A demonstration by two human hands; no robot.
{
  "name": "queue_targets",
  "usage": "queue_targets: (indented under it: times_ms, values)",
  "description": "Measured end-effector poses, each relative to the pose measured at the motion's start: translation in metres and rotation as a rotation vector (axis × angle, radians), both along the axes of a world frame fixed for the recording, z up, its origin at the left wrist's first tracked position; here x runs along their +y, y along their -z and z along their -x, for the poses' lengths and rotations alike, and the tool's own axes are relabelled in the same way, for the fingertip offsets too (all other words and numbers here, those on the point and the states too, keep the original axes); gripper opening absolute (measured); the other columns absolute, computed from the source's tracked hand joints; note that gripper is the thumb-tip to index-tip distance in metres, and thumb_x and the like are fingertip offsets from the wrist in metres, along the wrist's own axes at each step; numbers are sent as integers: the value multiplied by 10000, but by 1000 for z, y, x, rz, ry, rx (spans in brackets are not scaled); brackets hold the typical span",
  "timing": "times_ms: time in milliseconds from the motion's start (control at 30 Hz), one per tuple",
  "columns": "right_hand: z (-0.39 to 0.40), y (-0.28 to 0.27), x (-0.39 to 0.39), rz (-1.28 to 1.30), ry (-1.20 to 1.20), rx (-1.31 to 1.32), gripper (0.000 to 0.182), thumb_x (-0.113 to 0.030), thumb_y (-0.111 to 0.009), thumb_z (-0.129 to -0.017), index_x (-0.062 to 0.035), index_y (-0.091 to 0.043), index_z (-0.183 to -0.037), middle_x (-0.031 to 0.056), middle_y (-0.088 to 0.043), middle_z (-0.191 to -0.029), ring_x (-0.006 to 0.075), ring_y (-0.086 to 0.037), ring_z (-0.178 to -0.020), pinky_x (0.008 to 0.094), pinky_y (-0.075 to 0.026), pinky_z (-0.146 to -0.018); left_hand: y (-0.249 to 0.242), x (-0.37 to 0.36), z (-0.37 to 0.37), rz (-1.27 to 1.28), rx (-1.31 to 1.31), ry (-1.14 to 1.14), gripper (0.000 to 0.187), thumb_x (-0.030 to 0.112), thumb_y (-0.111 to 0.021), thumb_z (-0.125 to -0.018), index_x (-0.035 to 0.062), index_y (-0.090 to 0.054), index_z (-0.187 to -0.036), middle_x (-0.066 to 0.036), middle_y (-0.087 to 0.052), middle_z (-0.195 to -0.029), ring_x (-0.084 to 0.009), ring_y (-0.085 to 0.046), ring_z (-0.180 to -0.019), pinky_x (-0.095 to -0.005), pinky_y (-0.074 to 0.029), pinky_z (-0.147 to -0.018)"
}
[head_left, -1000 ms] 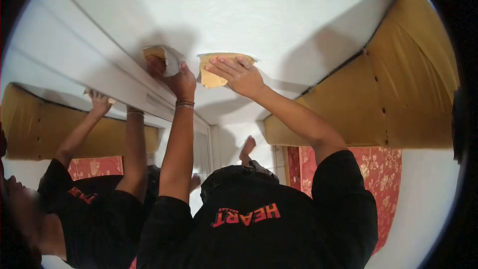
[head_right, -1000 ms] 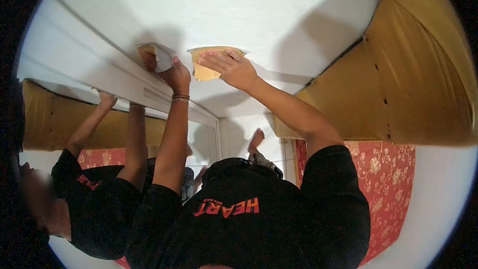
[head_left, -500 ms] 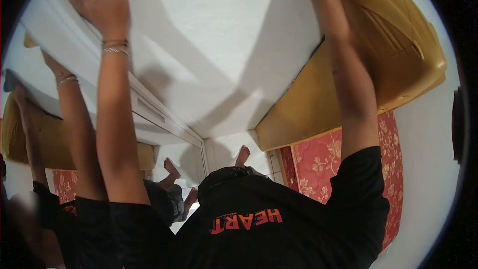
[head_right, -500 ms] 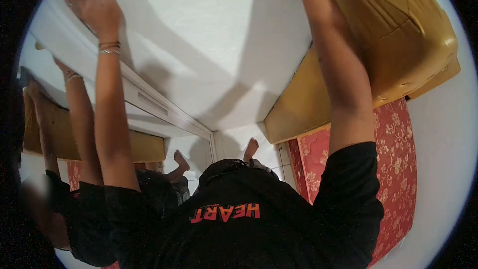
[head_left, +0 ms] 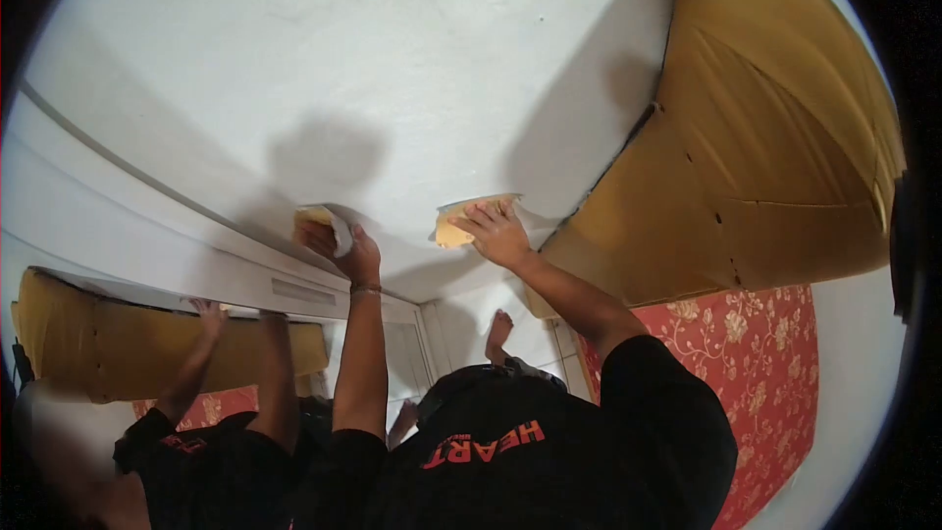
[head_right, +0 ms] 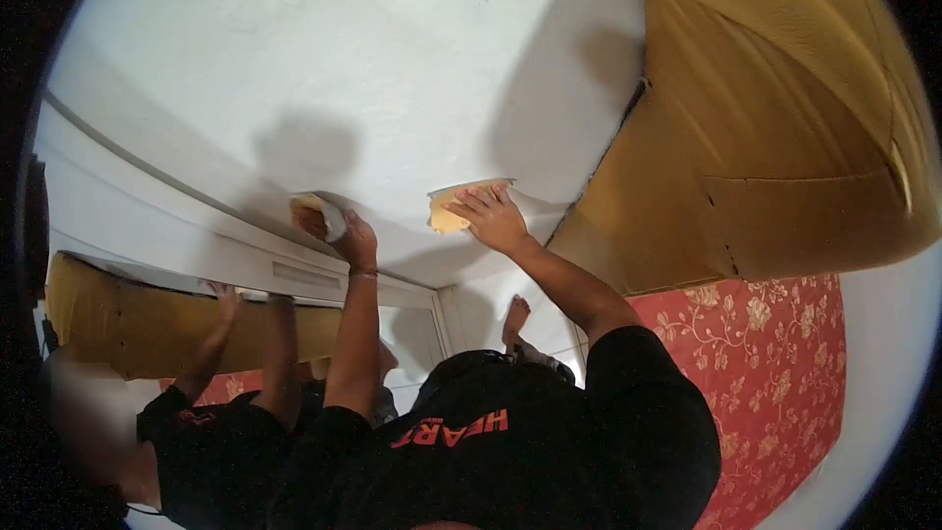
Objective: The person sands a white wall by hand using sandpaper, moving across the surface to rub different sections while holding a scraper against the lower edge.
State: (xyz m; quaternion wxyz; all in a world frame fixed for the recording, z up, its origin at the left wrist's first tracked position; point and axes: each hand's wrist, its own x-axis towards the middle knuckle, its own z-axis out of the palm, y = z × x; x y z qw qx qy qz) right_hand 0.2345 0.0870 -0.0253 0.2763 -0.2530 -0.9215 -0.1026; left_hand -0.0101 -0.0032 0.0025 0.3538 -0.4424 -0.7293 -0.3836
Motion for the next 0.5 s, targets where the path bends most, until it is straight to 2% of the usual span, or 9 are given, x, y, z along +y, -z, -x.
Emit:
queue_targets:
  times_ms: [133, 200, 267, 300, 333, 367, 400, 467, 500]
  values:
    - [-3, -15, -1, 58, -16, 103, 548, -192, -606, -695, -225, -472, -1225, 35, -475, -1240, 185, -448, -1135, 476, -319, -939, 6, -20, 11, 248, 190, -2, 632, 206, -412, -889, -35, -55, -1353, -252, 7, -1416, -443, 16, -1299, -535, -34, -1042]
    - [-1, -63, 1, 76, 181, 277, 568, -188, -612, -702, -163, -439, -1243, 149, -384, -1298, 302, -364, -1197, 538, -235, -969, -22, -18, 3, 249, 241, -22, 631, 211, -410, -894, -67, -63, -1341, -271, -6, -1407, -437, 6, -1300, -524, -27, -1045]
    - [1, -128, 19, -36, 198, 459, 583, -198, -610, -718, -130, -403, -1258, 242, -270, -1334, 418, -263, -1223, 584, -171, -964, -80, -9, -6, -212, -95, 245, 671, 290, -430, -879, -53, -95, -1348, -295, -61, -1394, -445, -42, -1295, -524, -60, -1040]
    - [1, -170, 27, -115, 162, 592, 589, -209, -589, -745, -128, -367, -1284, 253, -229, -1350, 448, -215, -1229, 590, -156, -959, -128, -10, -7, -113, -38, 149, 700, 327, -421, -883, -115, -106, -1325, -301, -70, -1391, -432, -50, -1299, -487, -43, -1051]
    - [-2, -213, 38, -197, 132, 660, 623, -221, -562, -771, -129, -312, -1334, 234, -163, -1397, 425, -173, -1265, 577, -107, -989, -169, 1, 5, -239, 58, 194, 710, 343, -412, -886, -102, -89, -1335, -289, -79, -1396, -423, -52, -1302, -488, -44, -1050]
    - [-8, -261, 43, -334, 174, 699, 605, -232, -557, -790, -96, -317, -1329, 218, -223, -1376, 391, -211, -1260, 548, -148, -987, -226, 1, 0, -271, 104, 186, 695, 339, -397, -893, -105, -94, -1333, -272, -104, -1401, -406, -71, -1306, -483, -50, -1051]
    - [-13, -305, 51, -395, 8, 859, 588, -232, -549, -805, -40, -326, -1314, 205, -307, -1329, 363, -267, -1239, 513, -189, -981, -270, 3, 2, -340, 211, 163, 667, 316, -388, -900, -102, -101, -1334, -263, -141, -1397, -395, -108, -1305, -465, -63, -1057]
    - [-25, -382, 46, -381, 28, 938, 413, -131, -457, -873, 47, -404, -1242, 197, -316, -1352, 334, -253, -1280, 408, -202, -1042, -335, 5, 17, -378, 341, 133, 630, 309, -357, -915, -107, -122, -1325, -279, -198, -1372, -383, -161, -1296, -448, -83, -1063]
    - [-30, -403, 55, -379, -78, 969, 420, -143, -466, -869, 31, -406, -1247, 202, -314, -1351, 343, -249, -1280, 413, -193, -1043, -360, 15, 27, -584, 544, -9, 564, 334, -349, -919, -140, -339, -1222, -303, -413, -1222, -386, -361, -1186, -426, -230, -1017]
